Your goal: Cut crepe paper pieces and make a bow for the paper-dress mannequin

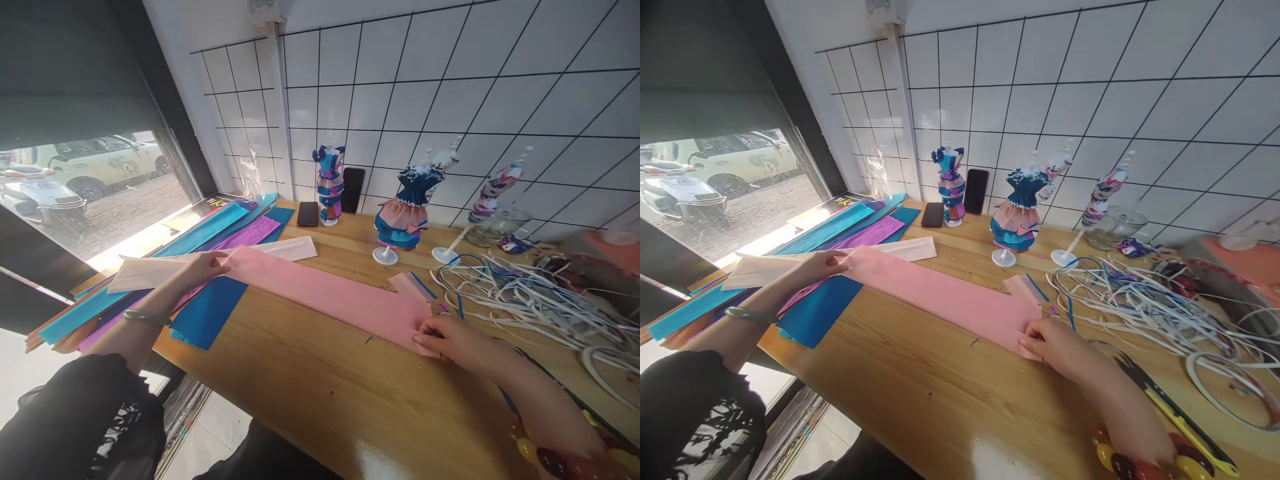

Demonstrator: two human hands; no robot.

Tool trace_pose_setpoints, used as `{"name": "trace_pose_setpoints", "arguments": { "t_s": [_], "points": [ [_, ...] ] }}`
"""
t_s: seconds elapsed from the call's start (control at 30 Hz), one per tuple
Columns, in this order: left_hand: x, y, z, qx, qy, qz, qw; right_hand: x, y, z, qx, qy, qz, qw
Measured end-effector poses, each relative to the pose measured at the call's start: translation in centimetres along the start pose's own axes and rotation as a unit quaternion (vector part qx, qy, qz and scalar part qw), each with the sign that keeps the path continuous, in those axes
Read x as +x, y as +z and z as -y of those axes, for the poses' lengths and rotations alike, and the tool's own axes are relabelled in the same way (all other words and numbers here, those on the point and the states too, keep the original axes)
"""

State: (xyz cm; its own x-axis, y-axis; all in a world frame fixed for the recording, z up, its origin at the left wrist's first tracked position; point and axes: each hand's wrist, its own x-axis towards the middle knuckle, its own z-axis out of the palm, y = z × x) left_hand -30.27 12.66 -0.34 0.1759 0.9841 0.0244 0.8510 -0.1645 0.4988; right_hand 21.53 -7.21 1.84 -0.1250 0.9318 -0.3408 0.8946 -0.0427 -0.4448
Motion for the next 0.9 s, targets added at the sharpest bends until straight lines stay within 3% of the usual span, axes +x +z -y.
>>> {"name": "trace_pose_setpoints", "arguments": {
  "t_s": [0.43, 0.73, 0.9],
  "points": [
    [0.2, -0.4, -0.2, 0.035, -0.013, 0.029, 0.999, -0.4, -0.3, -1.3, 0.024, 0.057, 0.074, 0.995],
    [0.2, -0.4, -0.2, 0.044, 0.003, 0.026, 0.999, -0.4, -0.3, -1.4, 0.021, 0.061, 0.077, 0.995],
    [-0.2, 0.0, -0.3, 0.054, 0.039, -0.004, 0.998, -0.1, 0.3, -1.6, 0.004, 0.070, 0.074, 0.995]
  ]
}}
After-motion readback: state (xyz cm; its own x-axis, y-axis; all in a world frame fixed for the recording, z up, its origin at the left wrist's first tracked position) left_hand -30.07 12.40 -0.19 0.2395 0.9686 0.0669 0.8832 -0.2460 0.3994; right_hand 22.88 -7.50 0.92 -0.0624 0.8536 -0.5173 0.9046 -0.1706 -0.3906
